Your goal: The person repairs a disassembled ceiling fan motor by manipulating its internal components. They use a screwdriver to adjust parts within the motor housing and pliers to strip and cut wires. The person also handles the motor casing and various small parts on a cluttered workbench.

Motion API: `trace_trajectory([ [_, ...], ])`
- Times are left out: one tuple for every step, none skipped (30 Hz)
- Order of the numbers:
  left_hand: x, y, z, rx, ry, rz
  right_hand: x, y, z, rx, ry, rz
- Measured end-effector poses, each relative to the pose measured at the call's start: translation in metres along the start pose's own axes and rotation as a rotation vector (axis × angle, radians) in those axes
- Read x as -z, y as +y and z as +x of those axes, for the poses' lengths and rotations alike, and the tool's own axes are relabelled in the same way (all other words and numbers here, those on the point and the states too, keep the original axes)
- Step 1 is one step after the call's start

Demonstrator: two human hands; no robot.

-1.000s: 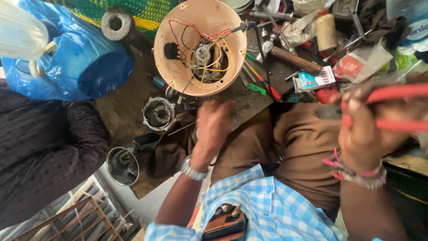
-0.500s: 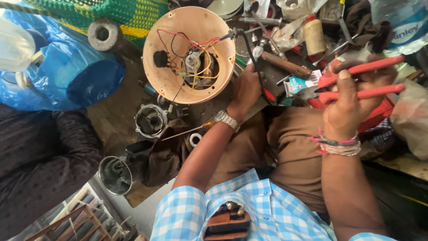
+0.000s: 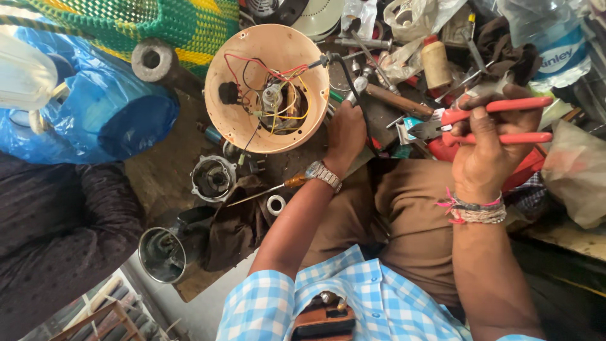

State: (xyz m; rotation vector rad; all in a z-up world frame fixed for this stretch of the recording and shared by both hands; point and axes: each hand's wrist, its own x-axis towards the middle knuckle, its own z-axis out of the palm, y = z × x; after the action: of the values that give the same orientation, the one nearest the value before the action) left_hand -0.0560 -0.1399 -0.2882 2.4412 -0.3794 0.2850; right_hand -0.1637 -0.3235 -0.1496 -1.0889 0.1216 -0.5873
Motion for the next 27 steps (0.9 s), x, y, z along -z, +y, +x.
trace_trajectory([
  [0.002, -0.001, 0.001, -0.009, -0.010, 0.011, 0.002, 0.002, 0.000, 0.012, -0.016, -0.001],
  [0.003, -0.002, 0.003, -0.018, -0.021, 0.022, 0.003, 0.004, 0.000, 0.025, -0.031, -0.002],
  [0.003, -0.002, 0.002, -0.022, -0.033, 0.033, 0.005, 0.005, -0.001, 0.048, -0.058, -0.022],
  [0.003, -0.003, 0.002, -0.032, -0.039, 0.047, 0.006, 0.007, -0.002, 0.052, -0.056, -0.032],
  [0.003, -0.003, 0.002, -0.042, -0.044, 0.061, 0.006, 0.008, -0.003, 0.057, -0.056, -0.042],
  [0.003, -0.004, 0.002, -0.052, -0.048, 0.076, 0.005, 0.010, -0.003, 0.043, -0.026, -0.044],
  [0.003, -0.006, 0.001, -0.041, -0.035, 0.057, 0.005, 0.009, -0.002, 0.043, -0.022, -0.048],
  [0.004, -0.007, -0.001, -0.030, -0.023, 0.039, 0.004, 0.008, -0.002, 0.042, -0.019, -0.052],
  [0.006, -0.007, -0.002, -0.024, -0.011, 0.019, 0.003, 0.006, -0.002, 0.055, -0.041, -0.056],
  [0.009, -0.006, -0.004, 0.036, 0.009, -0.057, 0.001, 0.005, -0.004, 0.072, -0.043, -0.056],
  [0.016, -0.007, -0.010, 0.098, 0.028, -0.131, 0.000, 0.005, -0.005, 0.090, -0.049, -0.056],
  [0.024, -0.008, -0.018, 0.160, 0.046, -0.205, -0.001, 0.005, -0.006, 0.113, -0.035, -0.051],
  [0.040, -0.006, -0.033, 0.258, 0.018, -0.388, -0.002, 0.006, -0.006, 0.128, -0.037, -0.023],
  [0.057, -0.002, -0.049, 0.355, -0.013, -0.570, -0.002, 0.007, -0.005, 0.143, -0.039, 0.004],
  [0.070, 0.004, -0.062, 0.457, -0.043, -0.704, -0.001, 0.008, -0.007, 0.140, -0.055, 0.047],
  [0.081, 0.010, -0.072, 0.560, -0.074, -0.838, 0.000, 0.009, -0.007, 0.109, -0.070, 0.109],
  [0.090, 0.013, -0.082, 0.680, -0.104, -0.968, 0.000, 0.009, -0.011, 0.061, -0.082, 0.169],
  [0.097, 0.013, -0.086, 0.651, -0.126, -1.046, -0.001, 0.009, -0.011, -0.014, -0.090, 0.248],
  [0.100, 0.011, -0.087, 0.618, -0.140, -1.128, -0.003, 0.007, -0.013, -0.077, -0.106, 0.302],
  [0.103, 0.011, -0.089, 0.583, -0.153, -1.209, -0.006, 0.003, -0.016, -0.141, -0.118, 0.355],
  [0.104, 0.011, -0.085, 0.569, -0.152, -1.262, -0.013, 0.001, -0.017, -0.178, -0.136, 0.384],
  [0.105, 0.013, -0.082, 0.554, -0.152, -1.314, -0.019, -0.001, -0.016, -0.201, -0.161, 0.405],
  [0.105, 0.014, -0.079, 0.540, -0.156, -1.367, -0.025, -0.004, -0.017, -0.227, -0.179, 0.424],
  [0.105, 0.015, -0.078, 0.519, -0.172, -1.343, -0.028, -0.006, -0.016, -0.236, -0.205, 0.437],
  [0.105, 0.017, -0.078, 0.502, -0.189, -1.317, -0.030, -0.008, -0.017, -0.242, -0.215, 0.453],
  [0.105, 0.018, -0.078, 0.485, -0.206, -1.292, -0.030, -0.008, -0.016, -0.247, -0.226, 0.470],
  [0.105, 0.020, -0.078, 0.492, -0.229, -1.298, -0.029, -0.008, -0.016, -0.249, -0.223, 0.491],
])
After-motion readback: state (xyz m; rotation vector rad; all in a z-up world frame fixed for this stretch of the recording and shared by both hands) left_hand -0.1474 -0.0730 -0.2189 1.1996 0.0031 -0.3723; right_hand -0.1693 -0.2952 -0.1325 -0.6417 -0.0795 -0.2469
